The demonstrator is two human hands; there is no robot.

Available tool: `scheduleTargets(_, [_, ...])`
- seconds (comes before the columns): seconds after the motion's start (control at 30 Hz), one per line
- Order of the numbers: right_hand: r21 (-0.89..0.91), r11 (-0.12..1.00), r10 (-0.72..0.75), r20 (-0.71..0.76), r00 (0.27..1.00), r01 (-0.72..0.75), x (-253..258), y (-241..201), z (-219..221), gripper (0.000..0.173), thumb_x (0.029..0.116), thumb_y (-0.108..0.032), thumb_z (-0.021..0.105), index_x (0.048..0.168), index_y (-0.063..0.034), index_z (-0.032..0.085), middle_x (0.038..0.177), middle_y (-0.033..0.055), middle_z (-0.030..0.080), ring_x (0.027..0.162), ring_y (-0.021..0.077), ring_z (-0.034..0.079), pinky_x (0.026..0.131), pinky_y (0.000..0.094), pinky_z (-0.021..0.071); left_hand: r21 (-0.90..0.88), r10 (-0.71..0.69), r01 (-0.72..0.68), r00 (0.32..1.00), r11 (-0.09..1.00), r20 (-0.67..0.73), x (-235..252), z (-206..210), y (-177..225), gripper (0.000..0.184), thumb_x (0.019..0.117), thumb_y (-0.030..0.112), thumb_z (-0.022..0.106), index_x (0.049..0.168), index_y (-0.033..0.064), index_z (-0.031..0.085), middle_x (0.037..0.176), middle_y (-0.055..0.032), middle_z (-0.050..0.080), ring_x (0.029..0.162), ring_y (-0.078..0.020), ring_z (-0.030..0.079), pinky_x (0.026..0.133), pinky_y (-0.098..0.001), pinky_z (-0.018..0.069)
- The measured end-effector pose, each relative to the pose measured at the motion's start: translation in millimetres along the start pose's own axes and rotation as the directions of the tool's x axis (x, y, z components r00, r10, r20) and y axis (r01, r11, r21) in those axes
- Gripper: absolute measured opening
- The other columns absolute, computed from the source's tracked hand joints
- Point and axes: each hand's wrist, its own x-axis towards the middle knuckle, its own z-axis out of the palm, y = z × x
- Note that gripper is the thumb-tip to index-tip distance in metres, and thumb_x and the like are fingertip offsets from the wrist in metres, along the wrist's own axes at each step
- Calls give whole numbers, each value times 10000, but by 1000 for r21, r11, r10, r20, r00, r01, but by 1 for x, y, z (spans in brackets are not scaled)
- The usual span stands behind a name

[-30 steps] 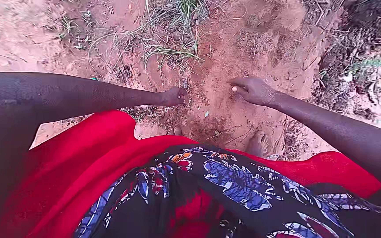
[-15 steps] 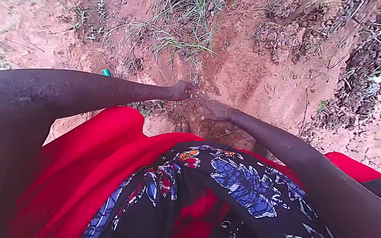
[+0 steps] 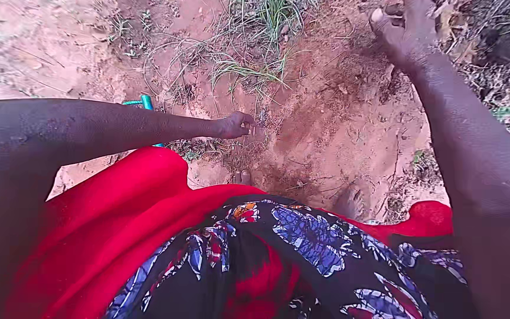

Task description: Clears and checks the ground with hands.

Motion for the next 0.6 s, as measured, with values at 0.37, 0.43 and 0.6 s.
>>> scheduleTargets(0.37, [239, 962, -270, 729, 630, 136, -133, -56, 253, 719, 1055, -406, 562, 1620, -50, 296, 1674, 192, 298, 1539, 368, 310, 1257, 540, 221, 27, -9, 7, 995, 1000, 96, 18, 4, -6, 259, 990, -45, 557, 1228, -122, 626, 1145, -281, 650, 1065, -358, 627, 989, -480, 465])
scheduleTargets(0.43, [228, 964, -259, 681, 685, 137, -119, -51, 266, 805, 1035, -448, 592, 1644, -72, 223, 1655, 218, 322, 1443, 406, 456, 1164, 575, 375, 33, -16, 12, 993, 999, 115, 18, 6, -10, 271, 996, -41, 553, 1243, -120, 627, 1189, -281, 652, 1109, -365, 629, 1017, -478, 457])
scheduleTargets(0.6, [194, 969, -247, 678, 692, 156, -75, -39, 262, 868, 1034, -469, 583, 1655, -52, 141, 1717, 202, 137, 1475, 388, 423, 1169, 543, 383, 21, -79, 76, 984, 997, 160, 8, 6, -16, 288, 1012, -19, 562, 1281, -107, 613, 1207, -283, 648, 1130, -366, 629, 1034, -476, 455])
